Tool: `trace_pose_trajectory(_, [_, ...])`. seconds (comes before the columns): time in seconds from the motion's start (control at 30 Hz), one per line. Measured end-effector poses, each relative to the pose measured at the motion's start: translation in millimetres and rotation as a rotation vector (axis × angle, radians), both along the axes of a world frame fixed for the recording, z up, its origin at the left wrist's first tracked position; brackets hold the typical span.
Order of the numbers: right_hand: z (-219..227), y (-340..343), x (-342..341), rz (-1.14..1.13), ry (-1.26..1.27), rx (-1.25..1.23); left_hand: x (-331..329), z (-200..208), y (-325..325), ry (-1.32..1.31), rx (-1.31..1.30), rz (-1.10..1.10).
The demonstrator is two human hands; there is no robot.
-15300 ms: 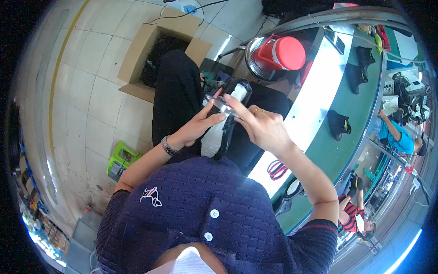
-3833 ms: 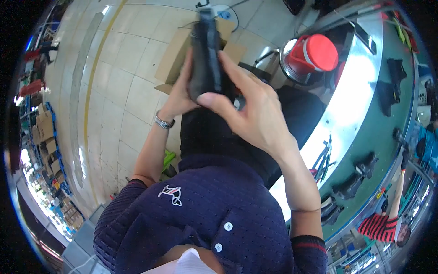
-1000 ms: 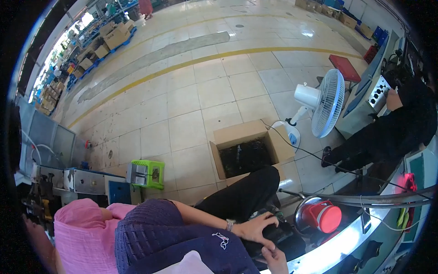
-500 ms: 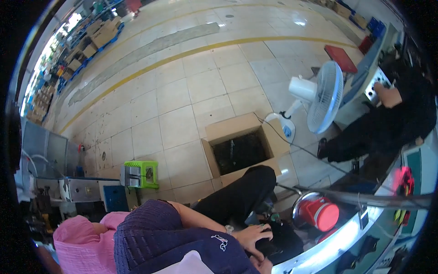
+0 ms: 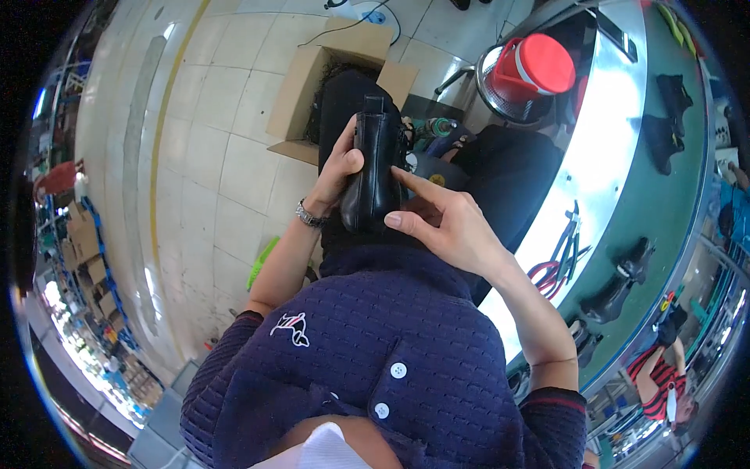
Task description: Assembling the sole and upper of a shoe using glue, pliers, and a hammer.
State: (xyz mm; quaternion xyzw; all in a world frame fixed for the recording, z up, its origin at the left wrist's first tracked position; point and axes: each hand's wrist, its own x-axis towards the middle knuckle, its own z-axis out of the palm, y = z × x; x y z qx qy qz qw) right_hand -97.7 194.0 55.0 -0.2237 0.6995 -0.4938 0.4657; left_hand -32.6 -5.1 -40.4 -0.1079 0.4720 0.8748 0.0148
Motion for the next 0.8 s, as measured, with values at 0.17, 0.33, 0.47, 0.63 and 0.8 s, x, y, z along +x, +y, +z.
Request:
trace_pose_trajectory(0.17, [0, 6, 1, -0.033, -0.17, -0.008, 9, -11, 4, 0.012, -0.033, -0.055])
trace_pose_trajectory(0.33, [4, 2, -7, -0.077, -0.245, 0.068, 8, 0, 11, -0.015, -0.04, -0.043])
trace_pose_trajectory(0.47, [8, -9, -14, -0.064, -0.165, 0.062, 7, 10, 13, -0.005, -0.061, -0.064])
trace_pose_trajectory(0.63, [5, -15, -18, 0.025, -0.161, 0.126, 11, 7, 14, -0.023, -0.088, -0.034])
trace_pose_trajectory(0.8, [-4, -4, -21, -0.037, -0.156, 0.11, 5, 4, 7, 0.094, -0.241, -0.157])
